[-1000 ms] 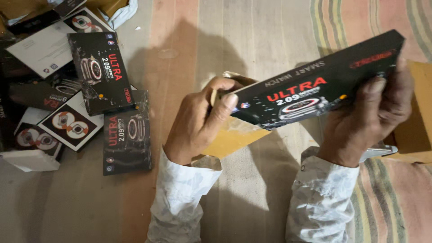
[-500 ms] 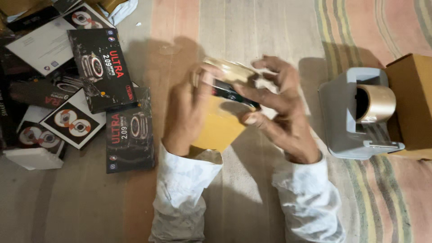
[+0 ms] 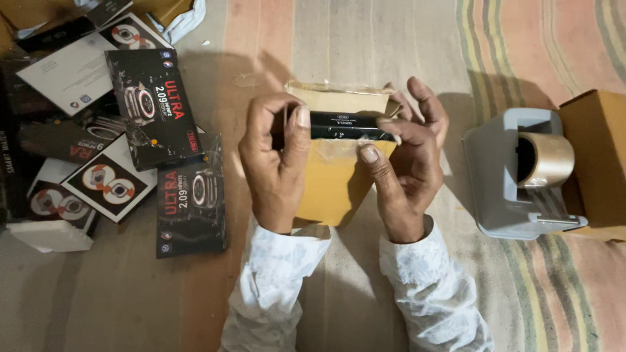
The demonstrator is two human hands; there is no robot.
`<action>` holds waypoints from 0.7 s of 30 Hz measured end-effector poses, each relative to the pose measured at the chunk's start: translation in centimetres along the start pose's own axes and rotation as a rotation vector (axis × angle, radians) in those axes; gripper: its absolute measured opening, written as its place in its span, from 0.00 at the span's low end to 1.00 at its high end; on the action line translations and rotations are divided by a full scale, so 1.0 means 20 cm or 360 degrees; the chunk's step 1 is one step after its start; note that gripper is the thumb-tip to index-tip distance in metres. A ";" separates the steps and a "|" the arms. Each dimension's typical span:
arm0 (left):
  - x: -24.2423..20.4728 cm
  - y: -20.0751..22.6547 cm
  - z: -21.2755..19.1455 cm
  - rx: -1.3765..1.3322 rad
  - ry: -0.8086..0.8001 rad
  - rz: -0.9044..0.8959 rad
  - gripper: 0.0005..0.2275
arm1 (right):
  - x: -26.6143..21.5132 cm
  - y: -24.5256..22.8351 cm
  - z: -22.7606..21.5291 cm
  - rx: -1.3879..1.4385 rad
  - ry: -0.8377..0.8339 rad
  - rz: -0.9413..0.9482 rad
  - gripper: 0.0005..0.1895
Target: The person places small black product boxes into larger brown cardboard shipping boxes, folds the flaps, and seals them with clear packing tape using a tape dispenser. The process is repeated for multiple units.
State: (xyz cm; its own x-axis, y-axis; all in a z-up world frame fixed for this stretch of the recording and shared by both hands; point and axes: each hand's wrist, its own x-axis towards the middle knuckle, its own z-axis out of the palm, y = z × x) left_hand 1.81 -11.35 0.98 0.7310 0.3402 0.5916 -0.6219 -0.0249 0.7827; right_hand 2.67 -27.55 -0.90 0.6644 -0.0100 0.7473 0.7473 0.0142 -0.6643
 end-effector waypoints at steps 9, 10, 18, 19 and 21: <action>0.03 -0.10 0.05 0.0315 -0.0030 -0.0143 0.03 | 0.07 0.04 -0.01 0.0006 -0.0061 0.0231 0.09; 0.02 -0.09 0.05 0.0338 0.0009 -0.0195 0.04 | 0.06 0.04 0.00 0.0074 -0.0007 0.0342 0.10; 0.05 -0.02 0.03 0.0269 -0.0222 0.0178 0.06 | 0.00 0.10 0.02 0.0387 0.0180 0.0399 0.16; 0.05 -0.02 0.03 0.0220 -0.0268 0.0194 0.07 | 0.00 0.11 0.01 0.0292 0.0152 0.0341 0.13; 0.05 -0.01 0.02 0.0189 -0.0227 0.0095 0.09 | -0.01 0.12 -0.02 0.0408 0.0144 0.0423 0.13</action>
State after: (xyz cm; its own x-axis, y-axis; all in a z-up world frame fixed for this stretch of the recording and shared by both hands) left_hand 2.79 -11.45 1.41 0.7315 0.1985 0.6523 -0.6338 -0.1549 0.7578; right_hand 4.21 -27.91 -2.67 0.8413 -0.0601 0.5372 0.5310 0.2780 -0.8005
